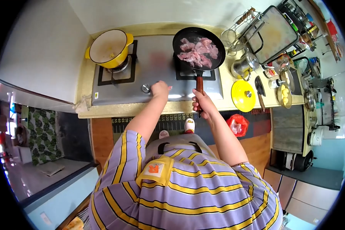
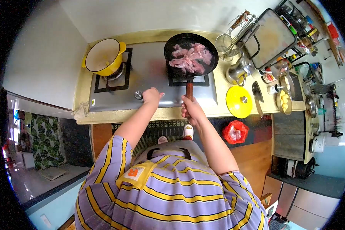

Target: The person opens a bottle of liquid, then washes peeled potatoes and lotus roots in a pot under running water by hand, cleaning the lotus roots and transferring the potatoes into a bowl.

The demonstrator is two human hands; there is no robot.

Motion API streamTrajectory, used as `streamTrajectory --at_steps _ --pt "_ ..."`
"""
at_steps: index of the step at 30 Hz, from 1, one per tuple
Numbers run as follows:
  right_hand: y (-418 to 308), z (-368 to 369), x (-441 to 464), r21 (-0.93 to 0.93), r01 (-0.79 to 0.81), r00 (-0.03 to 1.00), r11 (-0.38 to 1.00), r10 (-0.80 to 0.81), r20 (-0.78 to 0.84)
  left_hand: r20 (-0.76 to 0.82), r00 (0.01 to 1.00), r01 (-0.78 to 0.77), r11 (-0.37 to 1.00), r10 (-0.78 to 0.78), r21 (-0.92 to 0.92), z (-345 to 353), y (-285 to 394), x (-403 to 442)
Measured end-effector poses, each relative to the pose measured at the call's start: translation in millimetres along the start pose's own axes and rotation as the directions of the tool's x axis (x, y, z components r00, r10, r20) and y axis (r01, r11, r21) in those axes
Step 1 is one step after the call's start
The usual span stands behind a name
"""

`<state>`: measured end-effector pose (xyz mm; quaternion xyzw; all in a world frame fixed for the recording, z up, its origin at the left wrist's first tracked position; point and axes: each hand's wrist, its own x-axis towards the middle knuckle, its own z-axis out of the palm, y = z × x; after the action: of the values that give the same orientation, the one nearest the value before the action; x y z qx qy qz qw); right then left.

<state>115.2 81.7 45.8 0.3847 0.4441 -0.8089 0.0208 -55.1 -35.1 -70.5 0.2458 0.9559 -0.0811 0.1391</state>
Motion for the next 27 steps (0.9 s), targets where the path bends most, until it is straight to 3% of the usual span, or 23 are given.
streamTrajectory --at_steps 4,10,14,27 --pt "0.8 -1.0 1.3 0.009 -0.004 1.000 1.000 0.004 0.002 -0.048 0.998 -0.026 0.998 0.028 0.057 18.3 1.3 11.1" --pt "1.2 -1.9 0.4 0.006 -0.012 1.000 1.000 0.012 0.015 0.004 1.000 0.006 1.000 -0.006 -0.027 9.4 0.8 6.0" --pt "1.9 -2.6 3.4 0.011 -0.007 1.000 1.000 0.007 0.019 -0.078 0.997 0.002 1.000 0.000 0.015 30.6 2.1 19.7" --pt "2.6 -7.0 3.1 0.007 0.019 0.999 1.000 -0.019 0.037 -0.022 0.998 -0.054 0.997 0.053 -0.054 -11.7 -13.0 -9.3"
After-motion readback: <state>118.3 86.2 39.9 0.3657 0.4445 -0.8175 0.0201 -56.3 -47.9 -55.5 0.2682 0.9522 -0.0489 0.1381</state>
